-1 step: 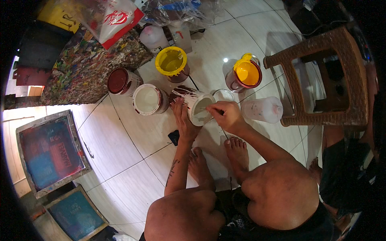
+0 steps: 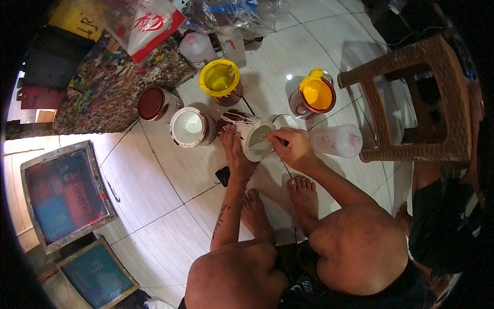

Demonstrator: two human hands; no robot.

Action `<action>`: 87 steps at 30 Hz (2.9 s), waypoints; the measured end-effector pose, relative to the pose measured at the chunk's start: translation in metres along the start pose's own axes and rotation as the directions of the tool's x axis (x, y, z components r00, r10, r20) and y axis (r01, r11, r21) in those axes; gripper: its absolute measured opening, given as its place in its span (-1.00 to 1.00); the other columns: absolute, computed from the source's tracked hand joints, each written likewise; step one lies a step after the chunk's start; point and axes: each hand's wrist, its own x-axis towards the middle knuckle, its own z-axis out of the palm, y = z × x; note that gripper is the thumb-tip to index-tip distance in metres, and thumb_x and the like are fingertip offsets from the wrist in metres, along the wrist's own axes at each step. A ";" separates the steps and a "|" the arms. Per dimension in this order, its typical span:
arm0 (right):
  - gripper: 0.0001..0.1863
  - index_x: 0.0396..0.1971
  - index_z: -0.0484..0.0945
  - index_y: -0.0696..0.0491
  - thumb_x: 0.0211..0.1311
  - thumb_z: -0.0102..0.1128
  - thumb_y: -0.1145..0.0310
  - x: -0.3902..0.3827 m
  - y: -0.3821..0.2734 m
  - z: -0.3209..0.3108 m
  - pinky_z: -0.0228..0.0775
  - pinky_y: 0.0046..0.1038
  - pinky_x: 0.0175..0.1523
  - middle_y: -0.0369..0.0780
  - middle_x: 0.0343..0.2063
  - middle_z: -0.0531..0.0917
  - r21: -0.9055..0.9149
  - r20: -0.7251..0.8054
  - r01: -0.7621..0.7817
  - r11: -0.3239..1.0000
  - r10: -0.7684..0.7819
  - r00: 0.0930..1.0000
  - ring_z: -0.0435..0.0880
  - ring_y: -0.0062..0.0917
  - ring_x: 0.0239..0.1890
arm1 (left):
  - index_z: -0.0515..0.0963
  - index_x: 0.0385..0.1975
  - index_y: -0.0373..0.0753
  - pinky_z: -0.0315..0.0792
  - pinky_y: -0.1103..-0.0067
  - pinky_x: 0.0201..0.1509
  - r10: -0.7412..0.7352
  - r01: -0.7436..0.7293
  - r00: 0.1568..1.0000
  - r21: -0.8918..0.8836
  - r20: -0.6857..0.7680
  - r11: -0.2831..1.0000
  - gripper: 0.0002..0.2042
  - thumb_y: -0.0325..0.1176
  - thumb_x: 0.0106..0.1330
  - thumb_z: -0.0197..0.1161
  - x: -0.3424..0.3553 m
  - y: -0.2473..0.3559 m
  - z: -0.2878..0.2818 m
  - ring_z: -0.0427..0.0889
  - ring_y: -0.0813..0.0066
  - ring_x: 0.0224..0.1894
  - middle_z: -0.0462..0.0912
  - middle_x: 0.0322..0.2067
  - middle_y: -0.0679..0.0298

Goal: The person pours liquid from a bottle into a container of paste and mixes it by hand. Then, the person transfers yellow paint into a container and mixes the paints together using a spoon and by hand.

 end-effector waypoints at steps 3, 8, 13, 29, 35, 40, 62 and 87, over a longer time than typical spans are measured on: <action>-0.84 -0.27 0.69 0.18 0.25 0.27 0.42 0.001 0.004 0.003 0.43 -0.34 -0.38 -0.05 -0.49 0.67 -0.063 0.034 0.011 0.998 -0.009 0.999 0.65 -0.28 -0.52 | 0.12 0.30 -0.29 0.09 -0.07 0.43 0.002 -0.002 1.000 0.009 -0.002 1.000 -0.08 -0.25 -0.02 0.59 0.000 0.001 0.000 0.25 -0.18 0.36 0.25 0.31 -0.16; -0.85 -0.29 0.69 0.17 0.24 0.27 0.42 0.000 0.006 0.003 0.43 -0.34 -0.39 -0.05 -0.50 0.67 0.041 -0.010 -0.046 0.998 0.046 0.999 0.65 -0.22 -0.51 | 0.12 0.31 -0.30 0.14 -0.05 0.41 -0.004 0.004 0.999 0.008 -0.033 1.000 -0.09 -0.27 0.00 0.58 0.002 0.002 0.002 0.28 -0.18 0.34 0.26 0.30 -0.16; -0.87 -0.30 0.70 0.16 0.24 0.26 0.44 0.002 0.002 0.006 0.46 -0.34 -0.36 -0.06 -0.47 0.68 -0.023 0.106 0.064 0.998 -0.062 0.992 0.67 -0.20 -0.47 | 0.11 0.32 -0.30 0.16 -0.02 0.40 -0.010 0.011 0.999 0.034 -0.032 0.999 -0.12 -0.23 0.06 0.54 0.003 0.002 0.000 0.29 -0.17 0.33 0.26 0.30 -0.15; -0.89 -0.30 0.69 0.13 0.23 0.27 0.43 0.005 0.012 0.006 0.47 -0.25 -0.34 -0.06 -0.47 0.67 -0.267 0.044 0.125 0.956 -0.118 0.992 0.65 -0.16 -0.45 | 0.14 0.30 -0.30 0.02 -0.13 0.46 -0.036 0.035 0.999 -0.020 -0.029 0.999 -0.06 -0.22 -0.06 0.61 0.004 0.002 -0.003 0.26 -0.16 0.36 0.25 0.30 -0.14; -0.88 -0.32 0.68 0.15 0.23 0.27 0.43 0.005 -0.002 0.000 0.48 -0.21 -0.35 -0.10 -0.50 0.65 -0.054 0.011 0.211 0.976 -0.211 0.977 0.66 -0.17 -0.45 | 0.12 0.29 -0.29 0.02 -0.12 0.46 -0.050 0.050 0.998 -0.019 -0.039 0.999 -0.05 -0.23 -0.07 0.63 0.006 0.004 -0.003 0.25 -0.15 0.37 0.23 0.31 -0.14; -0.86 -0.24 0.67 0.12 0.22 0.27 0.43 0.004 0.015 0.002 0.52 -0.26 -0.35 -0.13 -0.47 0.65 -0.264 0.080 0.343 0.901 -0.334 0.939 0.66 -0.21 -0.47 | 0.12 0.29 -0.29 0.03 -0.13 0.46 -0.045 0.044 0.998 -0.021 -0.035 0.999 -0.05 -0.22 -0.06 0.62 0.007 0.002 -0.002 0.24 -0.16 0.37 0.23 0.31 -0.14; -0.78 -0.14 0.66 0.05 0.20 0.29 0.43 0.013 0.013 0.006 0.55 -0.27 -0.33 -0.17 -0.41 0.65 -0.349 0.159 0.383 0.855 -0.349 0.924 0.68 -0.26 -0.38 | 0.10 0.33 -0.33 0.15 0.00 0.43 -0.101 0.100 0.993 -0.018 -0.059 0.995 0.00 -0.23 -0.09 0.64 0.011 -0.001 -0.003 0.29 -0.15 0.33 0.26 0.29 -0.13; -0.66 -0.10 0.62 0.15 0.06 0.20 0.54 0.035 0.009 0.005 0.58 -0.36 -0.12 -0.18 -0.27 0.60 -0.279 0.313 0.595 0.754 -0.514 0.799 0.64 -0.31 -0.15 | 0.21 0.32 -0.28 0.21 0.22 0.39 -0.412 0.427 0.904 -0.193 0.114 0.883 0.03 -0.21 -0.24 0.67 0.013 0.005 -0.011 0.32 -0.02 0.30 0.31 0.24 0.00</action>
